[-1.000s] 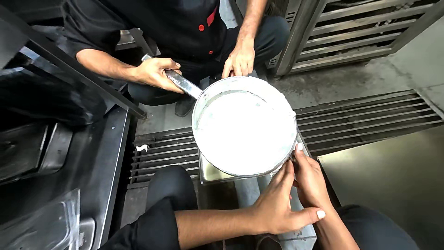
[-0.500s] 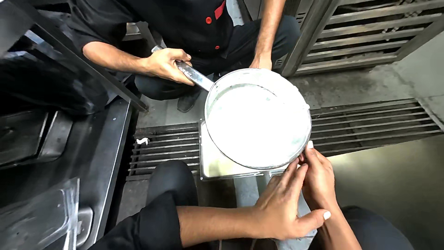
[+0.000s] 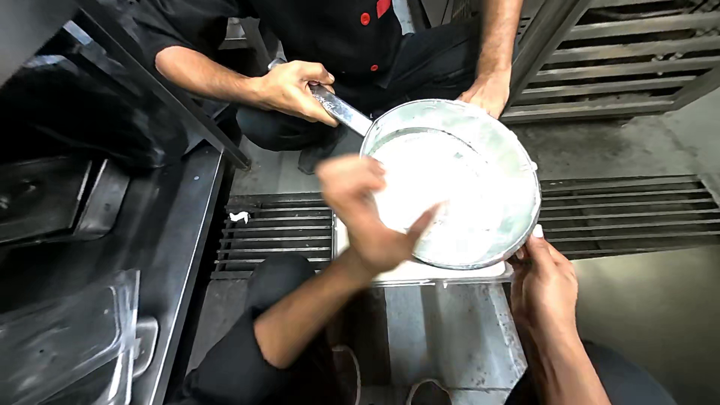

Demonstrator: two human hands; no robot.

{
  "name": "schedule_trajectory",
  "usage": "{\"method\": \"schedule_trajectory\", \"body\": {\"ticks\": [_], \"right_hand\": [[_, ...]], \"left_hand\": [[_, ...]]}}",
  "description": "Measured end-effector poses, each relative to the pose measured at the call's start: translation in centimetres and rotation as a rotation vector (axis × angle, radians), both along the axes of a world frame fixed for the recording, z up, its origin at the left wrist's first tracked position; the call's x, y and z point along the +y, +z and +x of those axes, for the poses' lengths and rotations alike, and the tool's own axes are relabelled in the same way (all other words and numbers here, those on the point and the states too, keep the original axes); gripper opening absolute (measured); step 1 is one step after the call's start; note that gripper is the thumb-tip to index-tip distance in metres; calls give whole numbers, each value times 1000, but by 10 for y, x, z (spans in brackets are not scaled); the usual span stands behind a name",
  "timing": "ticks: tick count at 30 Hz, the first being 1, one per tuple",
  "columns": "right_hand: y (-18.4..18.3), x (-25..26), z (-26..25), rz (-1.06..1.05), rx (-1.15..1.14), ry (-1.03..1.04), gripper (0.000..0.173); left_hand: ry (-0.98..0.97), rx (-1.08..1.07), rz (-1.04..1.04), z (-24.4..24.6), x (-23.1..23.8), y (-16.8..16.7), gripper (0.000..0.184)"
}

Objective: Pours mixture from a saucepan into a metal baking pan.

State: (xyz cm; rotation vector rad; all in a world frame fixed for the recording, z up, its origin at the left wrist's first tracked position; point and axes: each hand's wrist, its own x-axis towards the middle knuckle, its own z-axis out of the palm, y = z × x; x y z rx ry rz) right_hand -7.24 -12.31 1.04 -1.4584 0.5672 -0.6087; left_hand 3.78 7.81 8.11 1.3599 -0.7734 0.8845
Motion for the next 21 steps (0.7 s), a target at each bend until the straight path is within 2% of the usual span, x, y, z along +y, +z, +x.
{"method": "schedule_trajectory", "body": {"ticks": [2, 5, 8, 10, 12, 14, 17, 21], "right_hand": [[2, -1, 1, -4, -4, 0, 38], [5, -4, 4, -21, 9, 8, 38], [5, -9, 7, -22, 28, 4, 37], [6, -12, 8, -11, 34, 1, 38], [9, -17, 8, -24, 41, -2, 38], [14, -22, 8, -57, 50, -2, 39], [25, -35, 11, -126, 68, 46, 38], [29, -53, 18, -110, 66, 95, 39]], "left_hand": [[105, 93, -247, 46, 20, 4, 20], [271, 363, -419, 83, 43, -5, 14], [259, 743, -350, 91, 52, -18, 19], [171, 993, -271, 93, 54, -24, 36], [76, 1131, -192, 99, 54, -32, 48], [-5, 1134, -122, 106, 55, -40, 48], [-64, 1022, -48, 107, 54, -47, 43], [-101, 894, 49, 103, 52, -46, 41]]}}
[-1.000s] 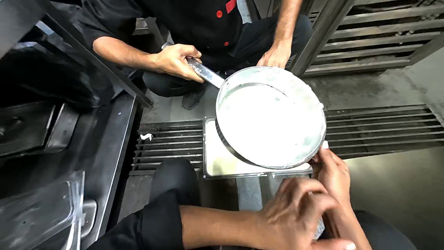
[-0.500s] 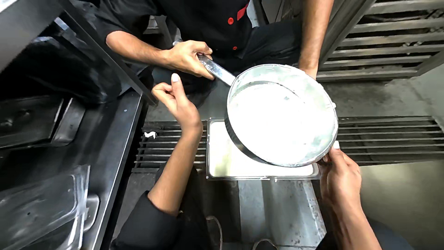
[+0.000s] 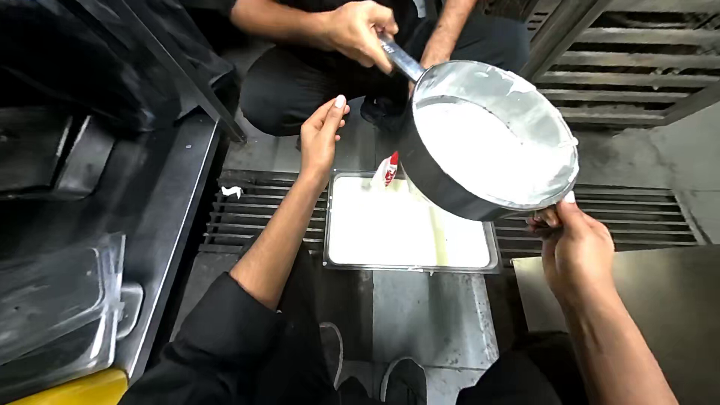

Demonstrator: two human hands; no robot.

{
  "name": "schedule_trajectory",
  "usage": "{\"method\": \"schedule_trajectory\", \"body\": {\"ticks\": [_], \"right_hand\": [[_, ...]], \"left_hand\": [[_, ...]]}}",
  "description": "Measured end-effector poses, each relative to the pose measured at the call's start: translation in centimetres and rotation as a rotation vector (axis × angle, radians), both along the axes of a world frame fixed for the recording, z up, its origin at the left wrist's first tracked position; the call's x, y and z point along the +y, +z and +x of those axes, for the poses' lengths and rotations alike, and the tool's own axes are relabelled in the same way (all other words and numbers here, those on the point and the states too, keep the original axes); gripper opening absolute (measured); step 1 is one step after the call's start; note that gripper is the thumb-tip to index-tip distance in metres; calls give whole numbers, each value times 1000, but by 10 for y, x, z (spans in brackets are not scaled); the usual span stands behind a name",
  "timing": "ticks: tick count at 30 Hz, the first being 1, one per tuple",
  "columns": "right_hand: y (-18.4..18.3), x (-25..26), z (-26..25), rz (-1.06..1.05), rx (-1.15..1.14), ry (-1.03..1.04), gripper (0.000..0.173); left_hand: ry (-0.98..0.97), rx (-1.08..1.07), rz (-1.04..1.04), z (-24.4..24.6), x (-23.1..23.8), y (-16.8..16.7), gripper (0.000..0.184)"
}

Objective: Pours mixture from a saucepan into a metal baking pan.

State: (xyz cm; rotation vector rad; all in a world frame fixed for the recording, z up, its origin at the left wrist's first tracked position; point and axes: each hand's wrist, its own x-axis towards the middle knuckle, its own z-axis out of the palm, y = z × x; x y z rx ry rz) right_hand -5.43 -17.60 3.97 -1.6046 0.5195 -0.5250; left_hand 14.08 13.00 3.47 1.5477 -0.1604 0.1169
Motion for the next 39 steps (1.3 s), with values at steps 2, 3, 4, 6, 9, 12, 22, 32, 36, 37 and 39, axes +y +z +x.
{"method": "schedule_trajectory", "body": {"ticks": [2, 3, 4, 6, 9, 12, 22, 32, 36, 37, 39], "right_hand": [[-2, -3, 1, 43, -24, -5, 38], [-3, -3, 1, 72, -20, -15, 39], [-5, -2, 1, 105, -10, -28, 40], [-7, 0, 0, 180, 29, -58, 41], [-8, 3, -4, 247, 61, -67, 40], [-9, 12, -6, 260, 70, -52, 41], [-17, 24, -15, 351, 81, 12, 52], [-11, 27, -20, 218, 106, 106, 52], [-9, 27, -20, 205, 119, 98, 52], [-9, 27, -20, 196, 123, 101, 53], [-10, 27, -18, 190, 122, 96, 53]], "left_hand": [[0, -15, 6, -2, -1, 0, 43], [7, -17, 4, -2, -2, -1, 44], [14, -17, 3, -2, -2, -2, 45], [25, -10, 5, -2, -2, -2, 46], [28, 24, 15, -3, -5, -1, 48], [38, 22, 24, -2, -10, -3, 49], [168, -82, -17, 0, -16, -2, 43], [152, -84, -21, -2, -16, -2, 42], [147, -83, -23, -3, -17, -3, 42], [146, -86, -22, -3, -16, -2, 42], [142, -91, -20, -3, -16, -3, 42]]}}
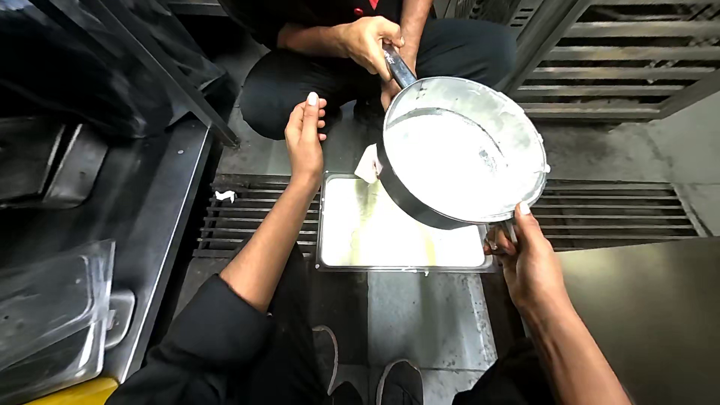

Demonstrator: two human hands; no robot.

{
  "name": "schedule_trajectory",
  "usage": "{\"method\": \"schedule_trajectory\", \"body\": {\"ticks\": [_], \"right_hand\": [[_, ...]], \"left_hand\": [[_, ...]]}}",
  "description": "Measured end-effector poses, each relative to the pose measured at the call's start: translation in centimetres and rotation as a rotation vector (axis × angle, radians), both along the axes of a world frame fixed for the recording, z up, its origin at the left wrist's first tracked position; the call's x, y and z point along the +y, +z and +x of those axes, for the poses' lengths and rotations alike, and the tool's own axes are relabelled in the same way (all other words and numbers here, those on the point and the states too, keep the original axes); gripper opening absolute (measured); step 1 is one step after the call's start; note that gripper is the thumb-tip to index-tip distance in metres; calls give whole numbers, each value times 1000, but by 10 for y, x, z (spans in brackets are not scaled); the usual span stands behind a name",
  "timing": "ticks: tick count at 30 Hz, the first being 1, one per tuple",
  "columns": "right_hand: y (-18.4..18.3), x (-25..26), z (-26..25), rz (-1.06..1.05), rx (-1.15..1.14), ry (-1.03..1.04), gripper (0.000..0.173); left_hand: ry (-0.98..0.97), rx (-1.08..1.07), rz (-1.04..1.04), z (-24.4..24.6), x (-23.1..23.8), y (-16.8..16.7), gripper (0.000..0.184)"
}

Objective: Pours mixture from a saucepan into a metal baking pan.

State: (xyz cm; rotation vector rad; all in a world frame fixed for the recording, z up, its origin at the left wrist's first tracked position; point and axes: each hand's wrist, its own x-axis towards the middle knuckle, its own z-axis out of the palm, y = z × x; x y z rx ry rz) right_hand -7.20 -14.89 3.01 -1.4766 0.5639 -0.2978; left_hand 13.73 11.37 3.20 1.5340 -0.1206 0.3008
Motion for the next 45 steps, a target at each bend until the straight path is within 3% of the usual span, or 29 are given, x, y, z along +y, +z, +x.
{"method": "schedule_trajectory", "body": {"ticks": [45], "right_hand": [[-1, 1, 0, -92, 21, 78, 55]], "left_hand": [[-65, 2, 2, -2, -1, 2, 44]]}}
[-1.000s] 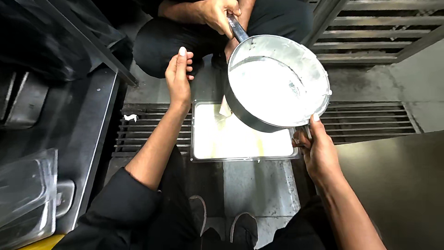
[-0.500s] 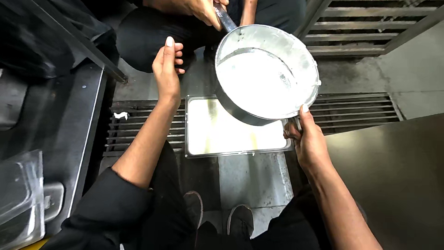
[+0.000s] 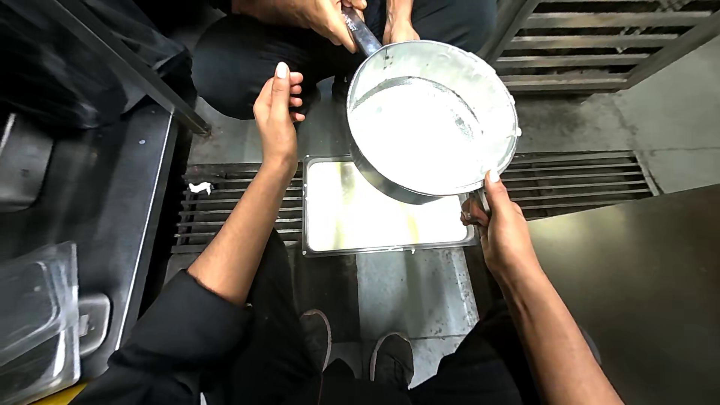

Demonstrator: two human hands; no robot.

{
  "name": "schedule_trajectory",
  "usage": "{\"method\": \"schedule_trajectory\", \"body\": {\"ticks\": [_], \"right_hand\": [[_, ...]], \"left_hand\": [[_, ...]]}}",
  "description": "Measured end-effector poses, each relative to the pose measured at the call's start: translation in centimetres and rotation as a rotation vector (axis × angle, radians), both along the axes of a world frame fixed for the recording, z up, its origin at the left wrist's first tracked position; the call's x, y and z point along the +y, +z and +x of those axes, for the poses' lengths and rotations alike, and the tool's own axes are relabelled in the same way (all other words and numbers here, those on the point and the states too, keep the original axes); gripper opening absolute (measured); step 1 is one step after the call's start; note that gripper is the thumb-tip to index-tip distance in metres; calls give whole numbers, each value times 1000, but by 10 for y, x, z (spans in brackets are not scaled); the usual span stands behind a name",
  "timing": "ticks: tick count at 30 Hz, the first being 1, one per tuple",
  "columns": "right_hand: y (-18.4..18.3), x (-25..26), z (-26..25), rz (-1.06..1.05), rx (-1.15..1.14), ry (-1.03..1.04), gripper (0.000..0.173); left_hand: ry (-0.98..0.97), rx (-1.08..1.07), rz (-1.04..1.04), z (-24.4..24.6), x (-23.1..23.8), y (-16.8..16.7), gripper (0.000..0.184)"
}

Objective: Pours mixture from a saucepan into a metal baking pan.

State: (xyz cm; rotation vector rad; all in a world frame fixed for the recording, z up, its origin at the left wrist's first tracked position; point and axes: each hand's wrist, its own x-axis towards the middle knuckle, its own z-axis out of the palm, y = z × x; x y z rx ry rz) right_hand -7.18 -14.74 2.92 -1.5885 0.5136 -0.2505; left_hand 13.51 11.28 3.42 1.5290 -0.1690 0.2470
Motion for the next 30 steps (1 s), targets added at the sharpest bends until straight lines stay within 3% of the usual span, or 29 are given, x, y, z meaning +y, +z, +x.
{"method": "schedule_trajectory", "body": {"ticks": [30], "right_hand": [[-6, -4, 2, -94, 8, 5, 57]], "left_hand": [[-39, -5, 21, 2, -5, -3, 46]]}}
